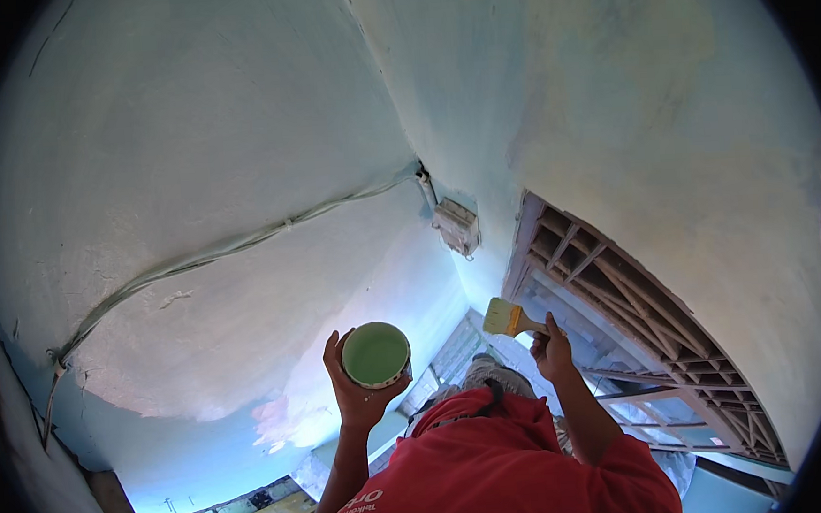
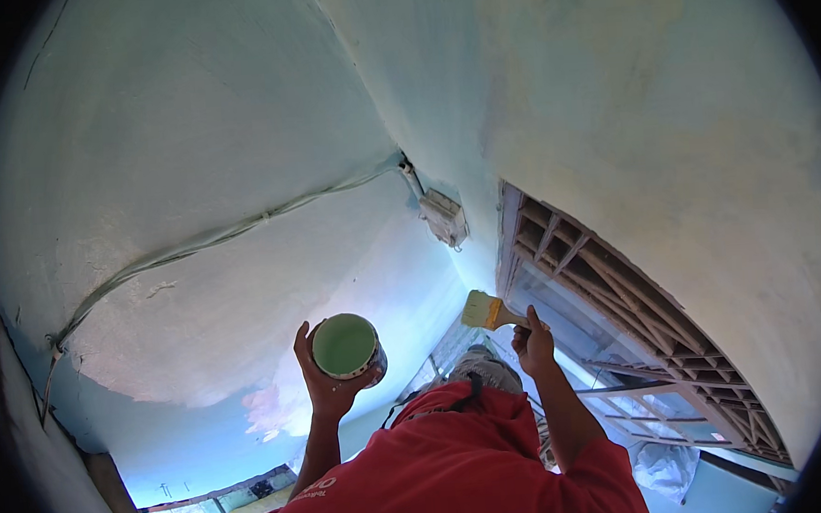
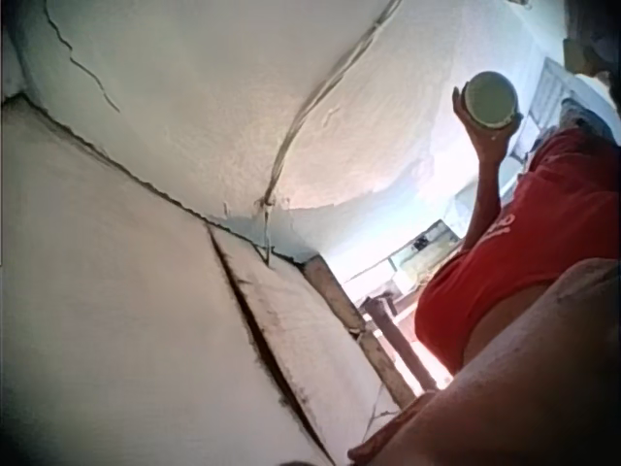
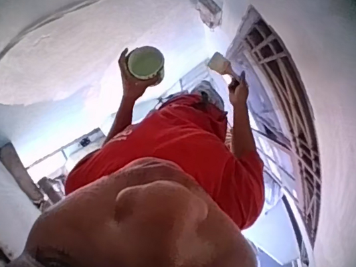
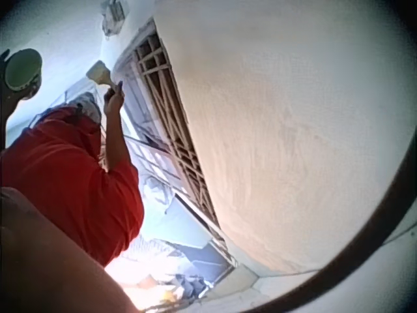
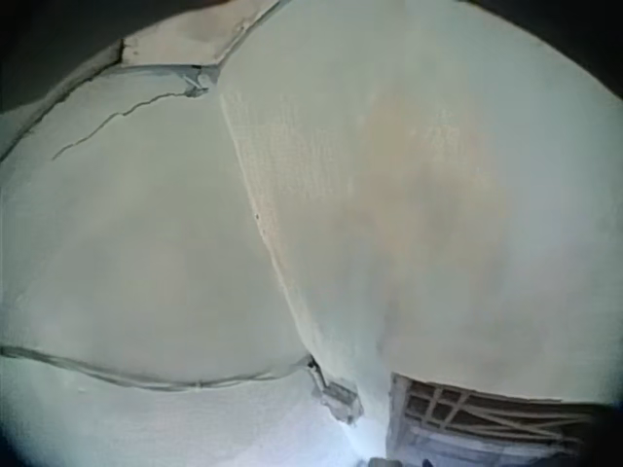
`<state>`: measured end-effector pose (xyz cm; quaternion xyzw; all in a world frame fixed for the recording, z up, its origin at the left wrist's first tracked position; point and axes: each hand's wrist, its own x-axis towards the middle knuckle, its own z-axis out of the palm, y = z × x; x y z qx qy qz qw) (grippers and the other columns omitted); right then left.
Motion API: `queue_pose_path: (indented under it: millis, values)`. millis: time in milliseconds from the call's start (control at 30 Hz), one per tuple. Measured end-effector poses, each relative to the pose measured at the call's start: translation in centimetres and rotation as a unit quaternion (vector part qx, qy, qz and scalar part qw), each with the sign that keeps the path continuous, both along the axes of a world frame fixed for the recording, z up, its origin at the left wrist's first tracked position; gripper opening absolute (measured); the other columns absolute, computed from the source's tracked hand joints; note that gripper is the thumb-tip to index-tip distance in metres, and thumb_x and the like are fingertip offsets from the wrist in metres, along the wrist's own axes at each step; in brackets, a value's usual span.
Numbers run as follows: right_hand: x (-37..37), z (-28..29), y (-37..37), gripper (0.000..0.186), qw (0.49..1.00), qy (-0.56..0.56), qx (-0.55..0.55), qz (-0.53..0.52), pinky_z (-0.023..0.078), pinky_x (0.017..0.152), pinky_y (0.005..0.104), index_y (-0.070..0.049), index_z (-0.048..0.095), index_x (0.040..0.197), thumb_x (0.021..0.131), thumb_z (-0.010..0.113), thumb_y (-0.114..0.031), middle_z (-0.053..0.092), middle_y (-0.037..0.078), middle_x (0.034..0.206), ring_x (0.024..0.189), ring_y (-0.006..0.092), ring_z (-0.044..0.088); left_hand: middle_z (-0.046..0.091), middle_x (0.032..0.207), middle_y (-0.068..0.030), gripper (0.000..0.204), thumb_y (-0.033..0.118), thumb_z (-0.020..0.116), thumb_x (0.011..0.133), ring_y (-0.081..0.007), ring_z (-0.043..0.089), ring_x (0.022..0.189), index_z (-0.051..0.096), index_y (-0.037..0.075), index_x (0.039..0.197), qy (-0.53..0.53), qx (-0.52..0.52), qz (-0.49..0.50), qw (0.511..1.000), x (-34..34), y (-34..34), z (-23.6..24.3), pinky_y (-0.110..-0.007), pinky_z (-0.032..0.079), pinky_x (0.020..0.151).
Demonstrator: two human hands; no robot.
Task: The person is painting a high ceiling and the wall area around an electrical meter using a paint brush and a small container of light green paint.
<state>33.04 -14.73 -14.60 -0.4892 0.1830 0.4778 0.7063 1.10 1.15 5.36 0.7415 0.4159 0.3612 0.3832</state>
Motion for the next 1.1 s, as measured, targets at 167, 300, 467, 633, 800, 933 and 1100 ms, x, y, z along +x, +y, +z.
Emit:
queue_pose_path:
  millis: [167,300,467,633,800,933,1100]
  values:
    - [-0.9,-6.4,-6.7,0.029,0.997,0.059,-0.055,-0.020,0.055,0.063,0.0296,-0.010,0.066,0.104,0.098,0.076,-0.037,0.070,0.006,0.085,0.071,0.0169,0.066,0.046,0.149,-0.0209,0.133,0.017,0.104,0.058,-0.0349,0.053,0.137,0.019,0.010,0.160,0.043,-0.010,-0.015,0.999,0.9,0.6,0.3,-0.049,0.049,0.112]
    - [-2.7,-10.9,-13.8,0.030,0.988,0.105,-0.054,-0.098,0.055,0.069,0.0307,-0.010,0.066,0.110,0.098,0.075,-0.036,0.072,0.006,0.092,0.078,0.0178,0.068,0.048,0.147,-0.0194,0.140,0.016,0.104,0.053,-0.0356,0.054,0.135,0.017,0.014,0.162,0.084,-0.017,-0.039,0.996,2.5,1.3,0.2,-0.052,0.050,0.112]
    - [-6.5,-13.3,-21.6,0.029,0.962,0.143,-0.080,-0.220,0.054,0.082,0.0314,-0.012,0.064,0.122,0.100,0.072,-0.030,0.072,0.003,0.112,0.098,0.0155,0.068,0.044,0.150,-0.0197,0.141,0.016,0.104,0.053,-0.0361,0.052,0.137,0.015,0.016,0.163,0.087,-0.040,-0.091,0.991,5.5,2.5,-0.3,-0.054,0.049,0.113]
    - [-10.3,-12.8,-26.0,0.028,0.972,0.118,-0.027,-0.203,0.054,0.083,0.0310,-0.013,0.063,0.130,0.103,0.066,-0.023,0.072,-0.001,0.118,0.099,0.0116,0.068,0.043,0.149,-0.0203,0.140,0.017,0.104,0.054,-0.0365,0.052,0.136,0.016,0.016,0.163,0.101,-0.001,-0.155,0.983,8.8,3.4,-0.4,-0.053,0.048,0.113]
    - [-12.9,-16.0,-27.3,0.009,0.961,0.114,-0.025,-0.252,0.051,0.071,0.0257,-0.014,0.065,0.107,0.105,0.059,-0.020,0.062,-0.004,0.085,0.074,0.0107,0.061,0.043,0.147,-0.0198,0.135,0.017,0.103,0.055,-0.0364,0.052,0.134,0.021,0.015,0.162,0.069,0.010,-0.212,0.975,11.8,3.6,-0.2,-0.053,0.049,0.113]
    - [-13.5,-19.4,-26.8,0.033,0.883,0.056,-0.380,-0.270,0.055,0.076,0.0337,-0.009,0.074,0.101,0.093,0.074,-0.041,0.067,0.006,0.080,0.078,0.0192,0.067,0.041,0.148,-0.0182,0.135,0.017,0.103,0.053,-0.0388,0.046,0.138,0.023,0.013,0.161,0.120,0.069,-0.217,0.966,13.6,3.3,-0.1,-0.056,0.045,0.116]
    - [-15.0,-19.6,-26.4,0.061,0.749,-0.038,-0.634,-0.189,0.051,0.098,0.0503,-0.004,0.078,0.113,0.086,0.075,-0.059,0.076,0.018,0.105,0.103,0.0404,0.070,0.040,0.150,-0.0177,0.131,0.009,0.098,0.052,-0.0381,0.046,0.139,0.025,0.015,0.161,0.112,0.028,-0.266,0.957,15.2,2.4,-0.3,-0.056,0.043,0.119]
